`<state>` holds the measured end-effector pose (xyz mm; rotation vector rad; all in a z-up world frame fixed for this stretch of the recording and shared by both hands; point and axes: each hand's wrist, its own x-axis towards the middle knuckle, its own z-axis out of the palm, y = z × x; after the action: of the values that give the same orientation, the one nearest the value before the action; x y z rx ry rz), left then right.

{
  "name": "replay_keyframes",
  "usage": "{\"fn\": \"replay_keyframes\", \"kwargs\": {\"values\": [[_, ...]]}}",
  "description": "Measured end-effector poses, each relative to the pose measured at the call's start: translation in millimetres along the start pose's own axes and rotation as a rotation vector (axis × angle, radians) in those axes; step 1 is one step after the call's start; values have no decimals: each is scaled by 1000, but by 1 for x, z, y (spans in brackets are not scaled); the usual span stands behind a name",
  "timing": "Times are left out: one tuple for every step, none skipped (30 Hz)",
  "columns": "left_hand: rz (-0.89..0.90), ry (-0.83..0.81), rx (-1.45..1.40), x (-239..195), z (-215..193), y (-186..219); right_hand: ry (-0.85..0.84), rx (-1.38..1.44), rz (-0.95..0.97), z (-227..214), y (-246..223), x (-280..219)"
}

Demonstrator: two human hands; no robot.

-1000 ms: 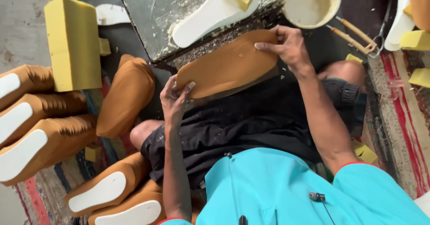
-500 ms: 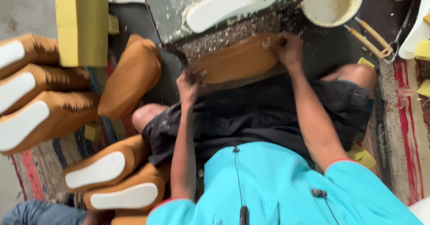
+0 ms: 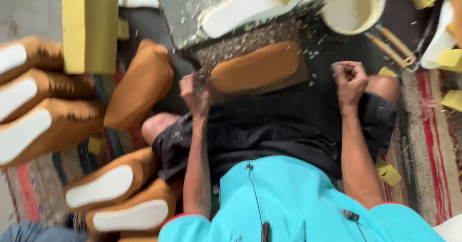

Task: The person sits on the floor of a shoe workshop and rubs white foam insole pieces with a yellow sponge block, dipping the sponge in a bowl between passes. They set finished insoles aside, handle brown foam shoe uppers, and continue smoothing more insole pieces one at a time.

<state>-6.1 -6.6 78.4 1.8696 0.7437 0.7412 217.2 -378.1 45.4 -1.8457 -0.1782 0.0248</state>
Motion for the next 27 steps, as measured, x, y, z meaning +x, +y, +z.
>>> {"fn": "replay_keyframes", "kwargs": {"values": [[193,75,129,13,-1,23,4,-180,-138,2,-28,0],[200,70,121,31,-4,43,15,-182,-141,13,-50,12],[391,72,202,47,-7,62,25,-190,-234,23,-72,24],[570,76,297,58,-16,81,16,-191,-321,37,-93,32],[566,77,304,69,-18,94,9,-187,-318,55,-131,43],[638,-56,364,87,-17,107,-12,-182,-570,74,-170,58],[709,-190,425,105,-15,122,-37,-178,-821,91,-210,75],[724,-187,421,111,-13,121,-24,-179,-829,103,-203,94],[693,-253,446,119,-10,121,-127,-284,-866,114,-196,115],[658,-328,468,124,-6,119,-231,-396,-893,122,-187,134],[669,-332,460,126,-4,112,-219,-403,-892,118,-177,139],[590,-388,476,131,0,106,-248,-331,-811,114,-168,147],[511,-443,493,137,3,100,-275,-257,-731,110,-159,155],[515,-434,488,141,2,105,-275,-260,-742,94,-146,158],[512,-435,474,145,2,109,-224,-67,-491,78,-132,162],[500,-443,462,144,1,113,-176,122,-228,60,-116,161],[495,-440,458,142,-2,111,-181,117,-230,48,-117,161],[535,-435,451,144,-3,109,-119,69,-223,31,-116,156],[575,-431,444,146,-3,108,-58,21,-216,14,-115,151],[588,-447,436,144,-1,109,-38,16,-210,6,-103,155],[571,-428,451,143,0,111,-5,-170,-299,-2,-90,158],[551,-399,471,140,-2,113,18,-354,-388,-7,-79,163],[559,-405,470,140,2,113,28,-354,-386,1,-53,175],[542,-375,456,137,4,113,7,-501,-432,8,-26,183],[525,-345,443,134,4,112,-14,-648,-477,16,1,191],[524,-352,442,131,7,107,-14,-651,-470,17,18,190],[517,-339,434,129,7,103,-92,-656,-392,18,33,189]]}}
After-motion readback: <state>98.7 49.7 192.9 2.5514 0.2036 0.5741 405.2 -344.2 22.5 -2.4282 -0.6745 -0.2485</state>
